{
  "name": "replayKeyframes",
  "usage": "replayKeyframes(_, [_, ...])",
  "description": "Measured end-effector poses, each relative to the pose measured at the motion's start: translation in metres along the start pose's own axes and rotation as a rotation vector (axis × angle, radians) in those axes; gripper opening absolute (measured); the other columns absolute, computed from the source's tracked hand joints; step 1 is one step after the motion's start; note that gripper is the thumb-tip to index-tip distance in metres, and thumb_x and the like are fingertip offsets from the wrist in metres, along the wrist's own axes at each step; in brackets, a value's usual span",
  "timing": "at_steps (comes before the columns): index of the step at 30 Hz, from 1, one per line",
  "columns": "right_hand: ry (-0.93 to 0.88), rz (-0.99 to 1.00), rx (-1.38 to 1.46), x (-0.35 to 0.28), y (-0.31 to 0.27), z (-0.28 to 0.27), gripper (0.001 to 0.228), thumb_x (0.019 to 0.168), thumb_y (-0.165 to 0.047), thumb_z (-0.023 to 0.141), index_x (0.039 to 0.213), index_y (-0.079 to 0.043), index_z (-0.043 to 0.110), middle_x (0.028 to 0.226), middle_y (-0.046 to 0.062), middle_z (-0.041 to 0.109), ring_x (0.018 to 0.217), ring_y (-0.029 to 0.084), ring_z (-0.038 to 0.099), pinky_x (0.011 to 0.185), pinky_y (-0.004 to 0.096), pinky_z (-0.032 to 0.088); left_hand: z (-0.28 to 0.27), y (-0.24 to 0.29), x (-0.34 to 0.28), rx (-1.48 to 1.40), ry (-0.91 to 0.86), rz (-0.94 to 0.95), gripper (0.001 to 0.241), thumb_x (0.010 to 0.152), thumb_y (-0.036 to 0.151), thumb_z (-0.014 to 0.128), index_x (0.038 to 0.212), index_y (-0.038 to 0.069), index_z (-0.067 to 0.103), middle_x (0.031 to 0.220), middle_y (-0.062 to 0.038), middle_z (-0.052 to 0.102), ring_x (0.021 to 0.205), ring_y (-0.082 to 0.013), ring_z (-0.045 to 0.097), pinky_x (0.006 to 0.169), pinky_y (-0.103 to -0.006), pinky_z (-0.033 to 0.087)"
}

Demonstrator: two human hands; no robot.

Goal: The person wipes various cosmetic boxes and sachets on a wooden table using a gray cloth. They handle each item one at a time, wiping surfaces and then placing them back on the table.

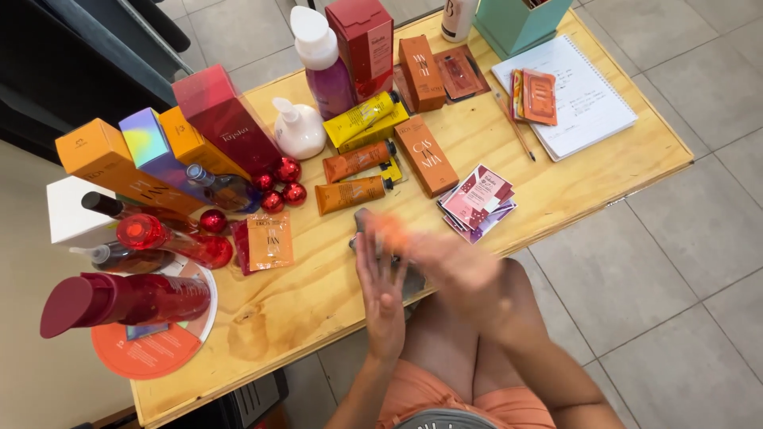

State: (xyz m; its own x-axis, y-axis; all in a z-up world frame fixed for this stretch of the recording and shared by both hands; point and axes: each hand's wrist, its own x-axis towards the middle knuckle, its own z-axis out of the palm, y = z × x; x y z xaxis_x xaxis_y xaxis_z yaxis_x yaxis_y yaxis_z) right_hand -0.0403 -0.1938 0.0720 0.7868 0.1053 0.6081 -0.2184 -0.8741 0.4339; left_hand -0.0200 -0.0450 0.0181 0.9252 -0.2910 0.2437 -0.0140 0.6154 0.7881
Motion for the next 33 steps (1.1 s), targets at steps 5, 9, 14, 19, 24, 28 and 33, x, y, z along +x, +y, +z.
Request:
replayKeyframes(5, [0.005, 0.057, 1.532, 0.014, -0.04, -0.042, 0.02, 0.103, -0.015, 0.057, 0.105, -0.004, 0.073, 0.112, 0.009, 0.077, 0.102, 0.025, 0.076, 0.09, 0.034, 0.059, -0.021, 0.005, -0.003, -0.581, 0.366, -0.304, 0.072, 0.101, 0.048, 0.041, 0.147, -0.008, 0.045, 0.141, -0.032, 0.056, 0.13, -0.057, 0.052, 0.12, -0.0687, 0.031])
replayKeyframes(9, [-0.044, 0.261, 1.488, 0.02, -0.036, -0.006, 0.025, 0.105, -0.019, 0.053, 0.117, -0.005, 0.07, 0.12, 0.013, 0.072, 0.112, 0.029, 0.07, 0.098, 0.038, 0.054, -0.041, 0.038, 0.005, -0.52, 0.46, -0.098, 0.065, 0.094, 0.035, 0.055, 0.149, 0.001, 0.044, 0.145, -0.022, 0.056, 0.13, -0.0433, 0.056, 0.106, -0.0726, 0.045])
replayKeyframes(14, [-0.209, -0.049, 1.044, -0.001, -0.076, 0.053, 0.049, 0.093, -0.042, 0.072, 0.135, -0.019, 0.06, 0.144, 0.012, 0.056, 0.124, 0.033, 0.057, 0.089, 0.048, 0.05, -0.07, 0.064, 0.002, -0.676, 0.225, -0.011, 0.074, 0.109, 0.055, 0.045, 0.154, -0.002, 0.033, 0.157, -0.023, 0.043, 0.143, -0.0422, 0.042, 0.11, -0.0737, 0.037])
replayKeyframes(19, [-0.088, 0.307, 1.376, 0.021, -0.056, 0.019, 0.033, 0.088, -0.008, 0.073, 0.12, -0.012, 0.067, 0.115, 0.013, 0.066, 0.101, 0.029, 0.065, 0.089, 0.038, 0.052, -0.086, 0.062, 0.007, -0.557, 0.315, 0.018, 0.07, 0.108, 0.053, 0.039, 0.156, 0.002, 0.035, 0.158, -0.02, 0.043, 0.143, -0.0412, 0.042, 0.109, -0.0744, 0.036])
replayKeyframes(24, [0.075, 0.279, 1.475, -0.003, -0.064, -0.027, 0.037, 0.09, -0.012, 0.068, 0.125, -0.008, 0.059, 0.126, 0.021, 0.058, 0.111, 0.035, 0.065, 0.099, 0.041, 0.054, -0.09, 0.003, 0.0, -0.514, 0.146, -0.143, 0.091, 0.098, 0.065, 0.048, 0.159, 0.001, 0.029, 0.156, -0.026, 0.044, 0.141, -0.0438, 0.046, 0.109, -0.0559, 0.045])
replayKeyframes(28, [0.155, -0.114, 1.375, 0.009, -0.081, -0.033, 0.032, 0.103, -0.018, 0.056, 0.133, -0.018, 0.067, 0.13, 0.02, 0.059, 0.113, 0.04, 0.063, 0.101, 0.055, 0.05, -0.118, -0.067, -0.035, -0.093, 0.447, -0.114, 0.047, 0.095, 0.006, 0.054, 0.142, 0.008, 0.049, 0.105, -0.006, 0.056, 0.091, -0.0124, 0.055, 0.078, -0.03, 0.052])
replayKeyframes(33, [0.139, 0.206, 1.191, 0.017, -0.059, 0.0, 0.045, 0.098, -0.003, 0.061, 0.141, -0.017, 0.061, 0.139, 0.022, 0.054, 0.117, 0.034, 0.055, 0.104, 0.042, 0.049, -0.02, 0.004, -0.006, -0.724, 0.222, -0.3, 0.072, 0.104, 0.055, 0.029, 0.16, 0.01, 0.034, 0.159, -0.008, 0.045, 0.147, -0.02, 0.039, 0.121, -0.0364, 0.027])
